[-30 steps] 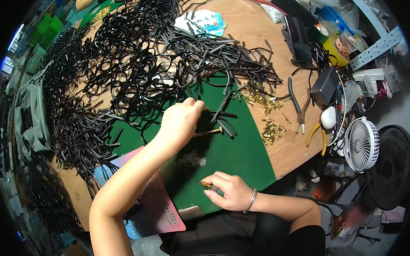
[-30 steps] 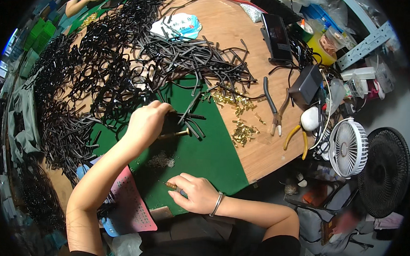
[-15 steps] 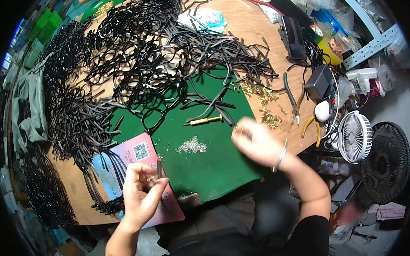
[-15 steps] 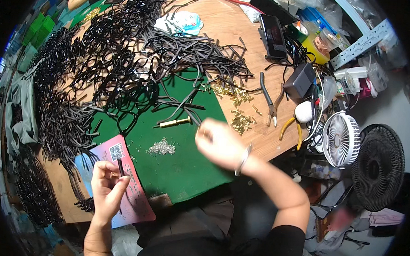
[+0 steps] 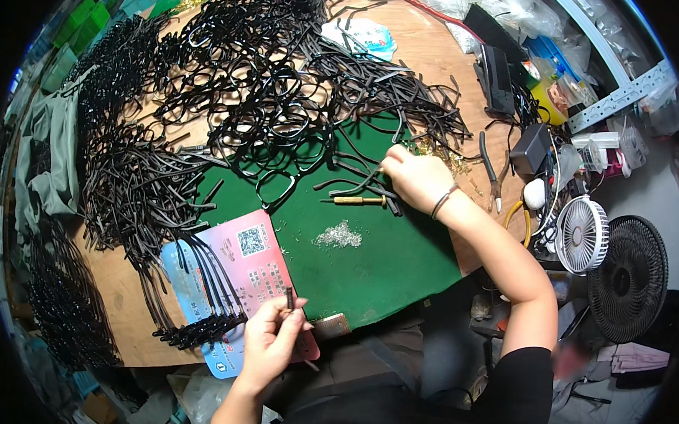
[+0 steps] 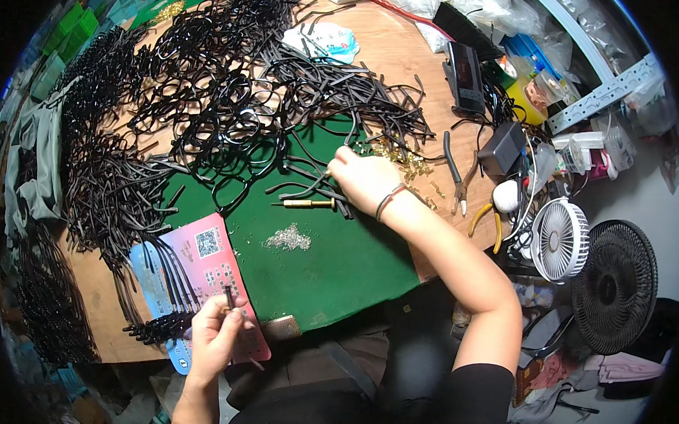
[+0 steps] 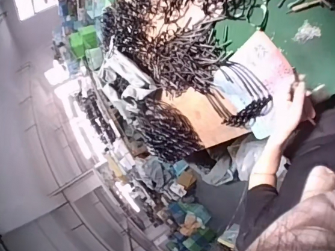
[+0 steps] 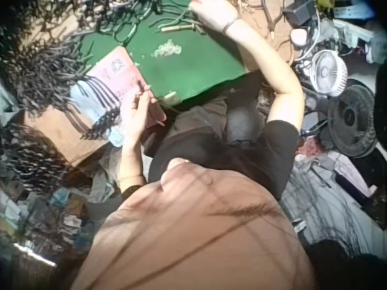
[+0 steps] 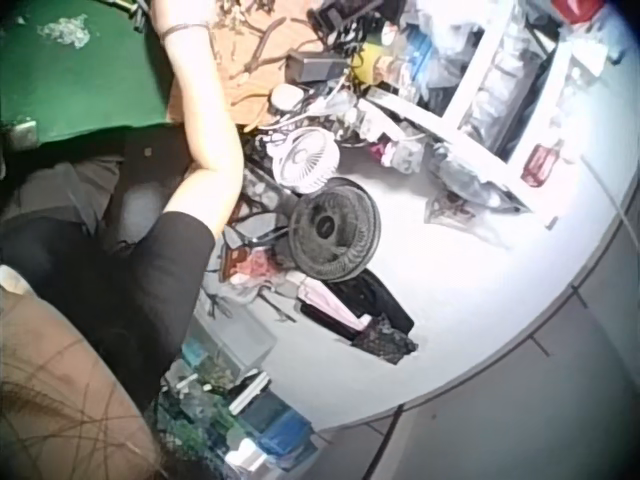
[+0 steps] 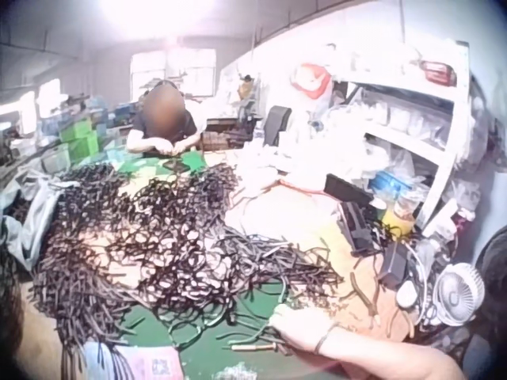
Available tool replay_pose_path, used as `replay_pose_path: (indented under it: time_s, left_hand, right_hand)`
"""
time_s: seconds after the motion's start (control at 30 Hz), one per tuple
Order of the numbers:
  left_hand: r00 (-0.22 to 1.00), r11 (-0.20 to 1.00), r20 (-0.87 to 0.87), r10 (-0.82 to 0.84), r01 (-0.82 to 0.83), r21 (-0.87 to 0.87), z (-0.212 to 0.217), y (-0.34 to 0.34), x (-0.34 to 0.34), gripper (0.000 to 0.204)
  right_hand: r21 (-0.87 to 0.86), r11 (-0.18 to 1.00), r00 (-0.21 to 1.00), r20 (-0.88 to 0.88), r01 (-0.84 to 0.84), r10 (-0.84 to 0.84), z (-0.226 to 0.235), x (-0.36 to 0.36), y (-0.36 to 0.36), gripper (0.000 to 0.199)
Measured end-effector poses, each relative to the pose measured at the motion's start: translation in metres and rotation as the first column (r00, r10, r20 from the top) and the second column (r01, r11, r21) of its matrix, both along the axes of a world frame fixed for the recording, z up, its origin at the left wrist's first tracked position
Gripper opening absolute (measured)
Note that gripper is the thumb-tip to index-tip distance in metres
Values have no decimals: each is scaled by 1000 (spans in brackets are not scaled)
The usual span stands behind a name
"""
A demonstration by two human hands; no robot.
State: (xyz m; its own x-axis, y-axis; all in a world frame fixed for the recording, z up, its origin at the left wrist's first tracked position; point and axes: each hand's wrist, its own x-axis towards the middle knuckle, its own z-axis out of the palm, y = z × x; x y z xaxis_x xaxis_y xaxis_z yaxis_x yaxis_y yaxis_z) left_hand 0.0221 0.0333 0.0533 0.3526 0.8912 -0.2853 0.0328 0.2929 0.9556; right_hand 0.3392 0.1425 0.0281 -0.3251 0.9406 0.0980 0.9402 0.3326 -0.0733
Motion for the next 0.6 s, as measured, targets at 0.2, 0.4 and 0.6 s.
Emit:
replay_pose_path:
  time_s: [0.2,0.4,0.6]
  left_hand:
    - [994,989,4,-110,110,-103,1,-11,10,28]
    - [994,994,82,-66,74,-87,0,-16,12,32]
    - [921,913,365,-140,262,-312,2,-19,25,27]
  right_hand:
    - [-90,996,994,111,8,2,0,-2,18,14]
    - [-253,960,924,-324,122,-203,48,-17,-9,17]
    - [-549,764,423,-814,-338,-397,71,-89,-97,12]
